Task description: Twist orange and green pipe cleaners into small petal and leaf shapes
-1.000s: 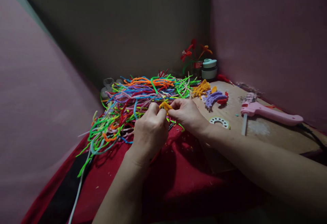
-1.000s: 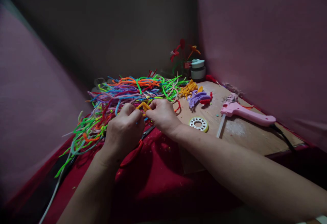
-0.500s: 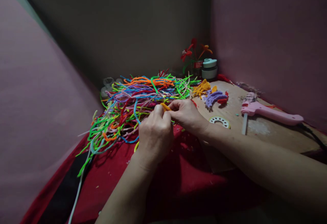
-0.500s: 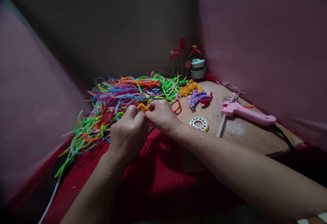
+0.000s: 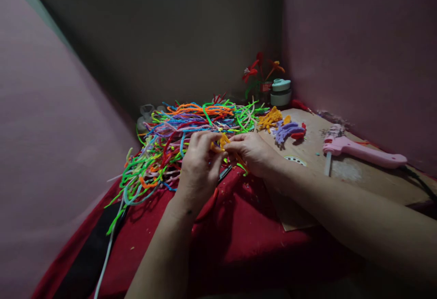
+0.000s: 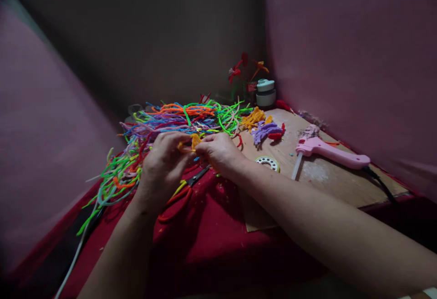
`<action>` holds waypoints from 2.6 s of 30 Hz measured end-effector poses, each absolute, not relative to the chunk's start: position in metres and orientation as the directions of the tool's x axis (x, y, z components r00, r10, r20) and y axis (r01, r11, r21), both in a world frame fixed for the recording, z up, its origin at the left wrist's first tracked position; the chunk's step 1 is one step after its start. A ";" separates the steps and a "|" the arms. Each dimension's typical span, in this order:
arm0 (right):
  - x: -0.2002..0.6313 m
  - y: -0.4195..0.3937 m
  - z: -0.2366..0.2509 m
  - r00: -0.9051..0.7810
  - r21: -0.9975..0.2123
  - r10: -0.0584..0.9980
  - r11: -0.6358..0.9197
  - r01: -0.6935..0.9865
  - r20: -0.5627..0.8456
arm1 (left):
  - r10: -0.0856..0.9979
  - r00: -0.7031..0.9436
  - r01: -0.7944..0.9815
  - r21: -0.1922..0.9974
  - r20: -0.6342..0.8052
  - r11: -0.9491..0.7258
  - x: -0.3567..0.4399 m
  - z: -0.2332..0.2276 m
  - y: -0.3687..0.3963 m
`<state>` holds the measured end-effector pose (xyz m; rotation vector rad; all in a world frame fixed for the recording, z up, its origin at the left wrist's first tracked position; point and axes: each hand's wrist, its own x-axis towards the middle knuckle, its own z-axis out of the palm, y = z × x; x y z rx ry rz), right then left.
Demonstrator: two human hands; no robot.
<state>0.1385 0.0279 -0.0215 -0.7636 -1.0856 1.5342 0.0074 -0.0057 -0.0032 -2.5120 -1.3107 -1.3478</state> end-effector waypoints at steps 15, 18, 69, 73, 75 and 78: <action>0.140 0.023 -0.020 -0.244 -0.949 0.954 0.094 -0.300 0.172 | 0.959 0.074 0.256 0.924 0.274 -0.284 0.006 0.008 -0.010; 0.140 0.021 -0.019 -0.268 -0.949 0.949 0.078 -0.307 0.164 | 0.913 0.040 0.417 0.824 0.406 -0.384 0.009 0.004 -0.010; 0.143 0.021 -0.016 -0.288 -0.918 0.939 0.065 -0.392 0.189 | 0.948 0.317 0.141 0.987 0.027 -0.075 0.002 0.007 -0.009; 0.144 0.022 -0.017 -0.271 -0.930 0.942 0.091 -0.356 0.196 | 0.962 0.251 0.124 0.983 0.103 -0.138 0.003 0.009 -0.010; 0.144 0.022 -0.016 -0.273 -0.934 0.944 0.083 -0.349 0.186 | 0.968 0.220 0.126 0.981 0.120 -0.150 0.003 0.009 -0.009; 0.144 0.021 -0.016 -0.353 -0.930 0.918 0.043 -0.365 0.180 | 0.983 0.141 0.148 0.979 0.121 -0.142 0.003 0.009 -0.008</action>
